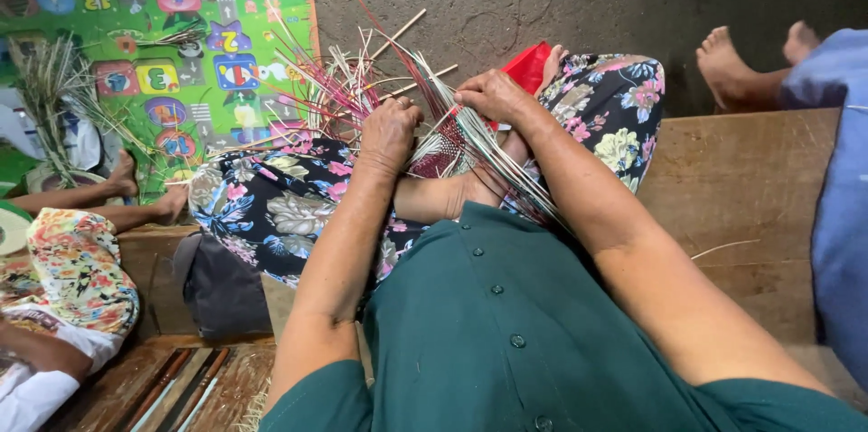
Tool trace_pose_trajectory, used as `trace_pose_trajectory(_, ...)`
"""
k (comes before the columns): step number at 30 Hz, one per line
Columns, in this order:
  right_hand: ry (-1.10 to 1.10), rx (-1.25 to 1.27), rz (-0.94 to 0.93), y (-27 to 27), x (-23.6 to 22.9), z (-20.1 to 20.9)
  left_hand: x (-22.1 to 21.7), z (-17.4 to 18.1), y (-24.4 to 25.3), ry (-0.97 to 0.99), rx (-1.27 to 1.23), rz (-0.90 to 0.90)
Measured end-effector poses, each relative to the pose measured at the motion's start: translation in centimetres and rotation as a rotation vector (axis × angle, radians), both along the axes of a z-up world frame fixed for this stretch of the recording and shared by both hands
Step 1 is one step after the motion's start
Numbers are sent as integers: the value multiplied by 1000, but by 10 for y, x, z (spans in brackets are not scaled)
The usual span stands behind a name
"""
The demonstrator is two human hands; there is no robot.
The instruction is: Weaving natural fiber strands together to form a structured mat or basket.
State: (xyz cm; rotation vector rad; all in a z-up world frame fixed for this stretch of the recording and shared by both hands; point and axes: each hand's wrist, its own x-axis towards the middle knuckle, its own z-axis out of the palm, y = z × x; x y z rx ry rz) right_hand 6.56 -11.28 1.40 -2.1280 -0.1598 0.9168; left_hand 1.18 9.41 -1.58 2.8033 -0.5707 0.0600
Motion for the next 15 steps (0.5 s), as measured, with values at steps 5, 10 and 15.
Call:
trace_pose_trajectory(5,-3,0,7,-1,0,-4,-5,-1,-3,-49,35,-9)
trace_pose_trajectory(10,1,4,6,-2,0,-4,-5,1,-3,-38,36,21)
trace_pose_trajectory(15,12,6,6,-2,-1,4,-4,-4,-1,35,20,-13)
